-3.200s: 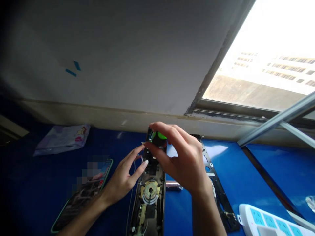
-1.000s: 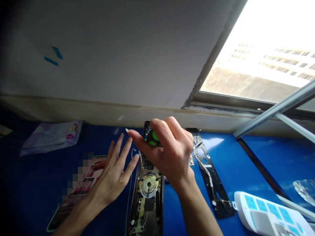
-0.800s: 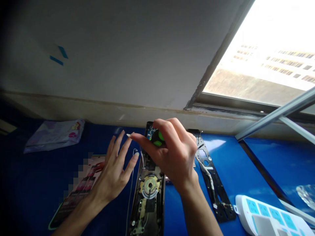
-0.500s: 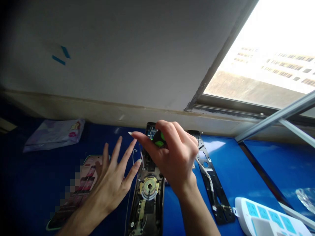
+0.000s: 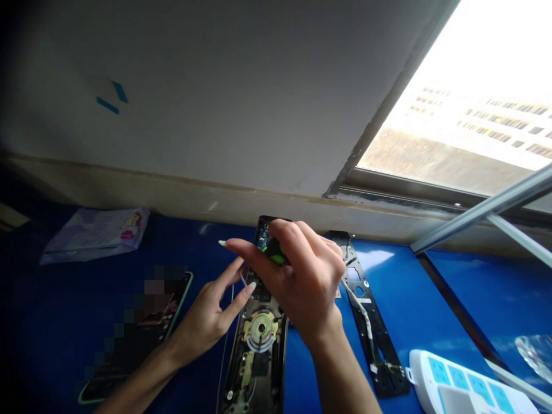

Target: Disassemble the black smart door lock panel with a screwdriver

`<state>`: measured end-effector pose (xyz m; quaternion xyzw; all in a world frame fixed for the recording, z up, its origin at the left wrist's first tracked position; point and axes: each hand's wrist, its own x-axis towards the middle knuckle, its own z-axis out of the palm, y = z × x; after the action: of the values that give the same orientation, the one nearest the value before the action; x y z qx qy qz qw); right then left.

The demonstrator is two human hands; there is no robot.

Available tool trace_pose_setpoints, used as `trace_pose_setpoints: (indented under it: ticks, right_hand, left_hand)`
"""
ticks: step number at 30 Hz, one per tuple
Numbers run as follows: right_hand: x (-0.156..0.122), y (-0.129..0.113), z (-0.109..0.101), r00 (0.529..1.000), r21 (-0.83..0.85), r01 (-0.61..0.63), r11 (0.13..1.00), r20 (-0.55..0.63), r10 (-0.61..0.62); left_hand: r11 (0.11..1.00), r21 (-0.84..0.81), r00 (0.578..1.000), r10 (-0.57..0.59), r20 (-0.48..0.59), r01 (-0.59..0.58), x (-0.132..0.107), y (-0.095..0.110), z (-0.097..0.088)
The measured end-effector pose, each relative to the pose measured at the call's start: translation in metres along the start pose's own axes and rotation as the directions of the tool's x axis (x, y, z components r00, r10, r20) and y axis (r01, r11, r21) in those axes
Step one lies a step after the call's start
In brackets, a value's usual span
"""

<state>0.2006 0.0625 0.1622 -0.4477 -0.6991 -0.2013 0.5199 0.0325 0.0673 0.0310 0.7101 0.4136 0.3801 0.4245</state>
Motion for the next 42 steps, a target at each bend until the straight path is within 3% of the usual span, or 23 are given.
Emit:
trace_pose_setpoints:
  ticks: [3, 8, 11, 18, 22, 28, 36, 42]
  right_hand:
    - [0.002, 0.000, -0.001, 0.998, 0.059, -0.058, 0.997, 0.035, 0.056]
    - [0.005, 0.010, -0.015, 0.963, 0.187, -0.121, 0.975, 0.262, 0.069]
    - [0.006, 0.012, -0.020, 0.940, 0.209, -0.129, 0.969, 0.336, 0.053]
    - [0.005, 0.010, -0.014, 0.983, 0.125, -0.089, 0.988, 0.169, 0.068]
    - [0.006, 0.012, -0.017, 0.974, 0.177, -0.112, 0.978, 0.214, 0.073]
    - [0.008, 0.012, -0.026, 0.929, 0.285, -0.113, 0.952, 0.370, 0.000]
    - [0.007, 0.010, -0.016, 0.971, 0.188, -0.134, 0.973, 0.222, 0.091]
    - [0.009, 0.010, -0.026, 0.937, 0.261, -0.138, 0.956, 0.347, 0.041]
  left_hand:
    - [0.995, -0.095, 1.000, -0.012, -0.005, 0.011, 0.000, 0.003, -0.001]
    - [0.996, -0.093, 0.999, 0.010, -0.043, -0.014, 0.002, 0.004, -0.001]
    - [0.997, -0.077, 0.998, 0.005, -0.065, -0.010, 0.002, 0.004, 0.000]
    - [0.997, -0.072, 0.997, -0.012, -0.080, 0.006, -0.001, 0.002, 0.000]
    - [0.995, -0.102, 0.996, -0.013, -0.086, 0.005, -0.001, 0.002, 0.000]
    - [0.982, -0.188, 0.992, -0.041, -0.116, 0.018, 0.002, 0.006, 0.002]
    - [0.972, -0.226, 0.989, -0.090, -0.121, 0.061, 0.000, 0.003, 0.004]
    - [0.960, -0.269, 0.988, -0.109, -0.106, 0.077, 0.002, 0.005, 0.004]
